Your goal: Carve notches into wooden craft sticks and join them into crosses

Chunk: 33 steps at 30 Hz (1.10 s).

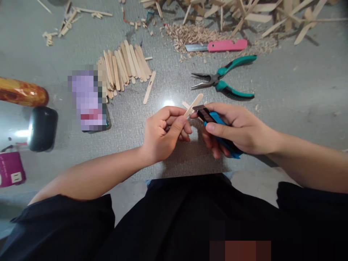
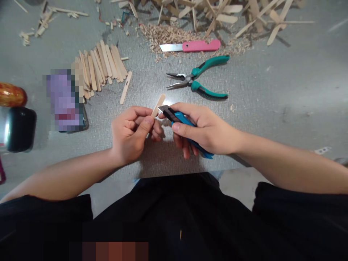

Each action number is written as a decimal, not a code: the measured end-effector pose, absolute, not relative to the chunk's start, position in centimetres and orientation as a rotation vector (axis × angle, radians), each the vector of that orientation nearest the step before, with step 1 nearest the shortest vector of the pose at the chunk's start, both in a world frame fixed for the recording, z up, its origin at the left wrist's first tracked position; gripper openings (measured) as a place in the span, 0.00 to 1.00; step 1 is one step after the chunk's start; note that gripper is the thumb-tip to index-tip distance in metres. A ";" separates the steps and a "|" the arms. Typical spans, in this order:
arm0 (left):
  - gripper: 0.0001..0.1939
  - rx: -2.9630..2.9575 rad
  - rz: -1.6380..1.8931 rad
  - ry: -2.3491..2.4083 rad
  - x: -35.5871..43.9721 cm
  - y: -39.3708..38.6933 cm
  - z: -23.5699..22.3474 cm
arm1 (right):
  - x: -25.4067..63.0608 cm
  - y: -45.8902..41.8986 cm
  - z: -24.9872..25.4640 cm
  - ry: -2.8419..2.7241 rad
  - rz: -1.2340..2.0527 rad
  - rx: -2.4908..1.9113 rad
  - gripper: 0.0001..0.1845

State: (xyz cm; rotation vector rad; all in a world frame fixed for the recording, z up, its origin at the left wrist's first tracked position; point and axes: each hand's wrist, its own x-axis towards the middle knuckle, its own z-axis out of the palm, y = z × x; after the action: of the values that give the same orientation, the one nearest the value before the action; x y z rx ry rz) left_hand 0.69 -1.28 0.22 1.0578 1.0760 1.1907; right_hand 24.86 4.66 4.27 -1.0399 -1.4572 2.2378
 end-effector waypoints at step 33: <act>0.21 1.069 1.156 1.093 0.8 -1.4 0.2 | 25.2 4.9 4.2 -1.893 1.924 -1.025 0.14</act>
State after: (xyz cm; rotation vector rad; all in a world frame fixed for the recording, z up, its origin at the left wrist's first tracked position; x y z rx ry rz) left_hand 0.76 -1.36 0.25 1.0694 1.0927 1.1559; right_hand 25.21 4.88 4.17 -1.0253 -1.8925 1.9244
